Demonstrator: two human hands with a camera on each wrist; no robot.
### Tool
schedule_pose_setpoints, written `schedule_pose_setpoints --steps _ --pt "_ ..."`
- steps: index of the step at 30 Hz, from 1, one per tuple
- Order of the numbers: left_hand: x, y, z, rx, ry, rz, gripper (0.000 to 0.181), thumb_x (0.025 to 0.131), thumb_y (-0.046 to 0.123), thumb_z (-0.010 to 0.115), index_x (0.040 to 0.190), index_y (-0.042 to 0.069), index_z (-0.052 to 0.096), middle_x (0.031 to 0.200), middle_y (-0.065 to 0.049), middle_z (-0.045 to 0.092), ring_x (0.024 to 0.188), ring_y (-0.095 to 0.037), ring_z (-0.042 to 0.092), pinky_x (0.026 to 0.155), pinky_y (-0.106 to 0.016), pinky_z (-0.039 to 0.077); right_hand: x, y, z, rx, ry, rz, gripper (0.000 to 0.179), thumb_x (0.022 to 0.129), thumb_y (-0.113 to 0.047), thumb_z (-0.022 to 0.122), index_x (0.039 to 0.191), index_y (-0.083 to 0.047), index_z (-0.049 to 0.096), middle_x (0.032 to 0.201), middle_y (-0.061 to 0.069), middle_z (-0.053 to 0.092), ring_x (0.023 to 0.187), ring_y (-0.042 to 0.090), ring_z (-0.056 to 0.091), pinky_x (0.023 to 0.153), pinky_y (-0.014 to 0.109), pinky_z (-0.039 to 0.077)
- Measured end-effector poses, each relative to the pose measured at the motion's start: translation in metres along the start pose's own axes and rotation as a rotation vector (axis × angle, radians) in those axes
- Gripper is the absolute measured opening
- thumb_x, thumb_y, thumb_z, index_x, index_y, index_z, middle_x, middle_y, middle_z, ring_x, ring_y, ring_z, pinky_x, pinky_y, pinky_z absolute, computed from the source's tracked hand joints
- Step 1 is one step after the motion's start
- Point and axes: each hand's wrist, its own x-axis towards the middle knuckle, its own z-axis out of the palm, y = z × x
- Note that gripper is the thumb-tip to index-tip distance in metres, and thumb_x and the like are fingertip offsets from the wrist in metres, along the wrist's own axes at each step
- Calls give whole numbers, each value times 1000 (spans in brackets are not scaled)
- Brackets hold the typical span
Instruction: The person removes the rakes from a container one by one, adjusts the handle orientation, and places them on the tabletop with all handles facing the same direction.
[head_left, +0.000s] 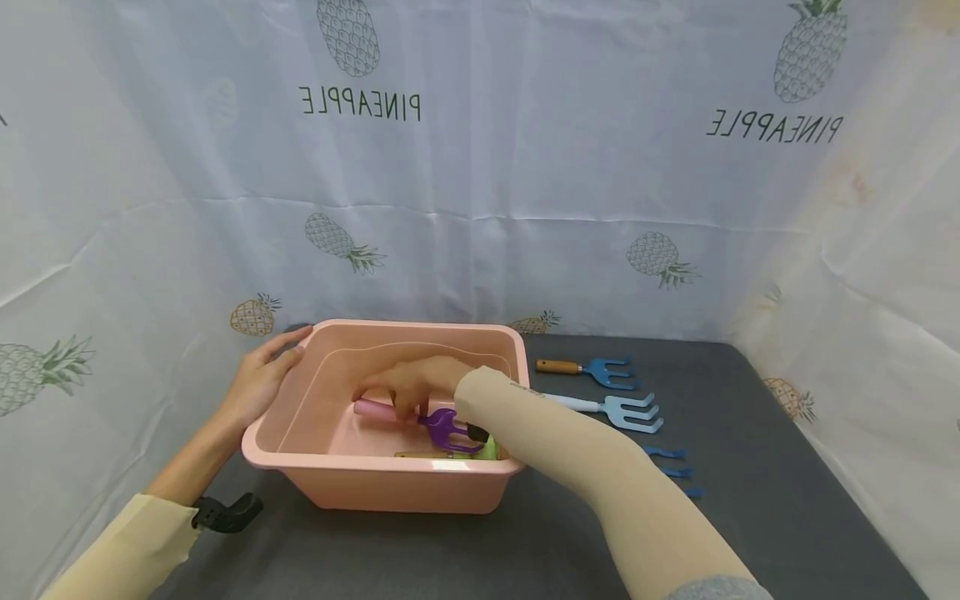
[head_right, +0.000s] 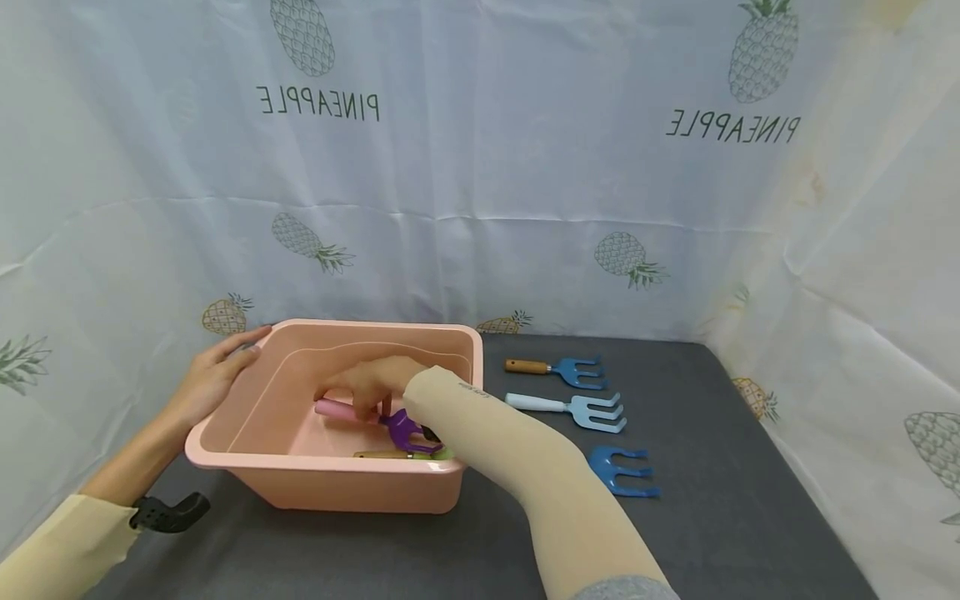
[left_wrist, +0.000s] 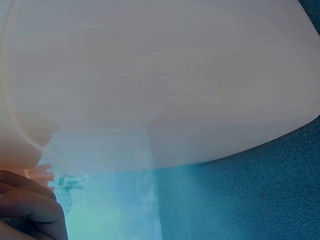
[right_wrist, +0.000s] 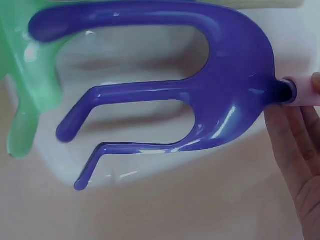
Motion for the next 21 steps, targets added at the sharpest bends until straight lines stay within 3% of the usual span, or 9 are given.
schedule_pose_setpoints --steps 6,16,21 --pt "2 -1 0 0 1 3 56 111 40 42 161 15 38 156 -26 47 95 13 60 77 -16 56 -3 0 -5 55 14 -32 80 88 10 65 152 -35 46 115 11 61 90 25 66 81 44 63" --pt "2 -1 -1 -14 8 11 56 111 39 43 161 15 38 154 -26 48 94 12 62 77 -16 56 -9 -8 -10 159 -26 -51 78 91 11 55 154 -32 46 130 7 58 118 31 61 92 51 61" --pt "2 -2 -1 -3 10 11 55 111 39 43 161 15 39 154 -27 48 94 13 61 76 -16 56 -12 -9 -12 183 -8 -51 78 88 9 58 153 -35 49 127 1 60 115 26 62 93 50 60"
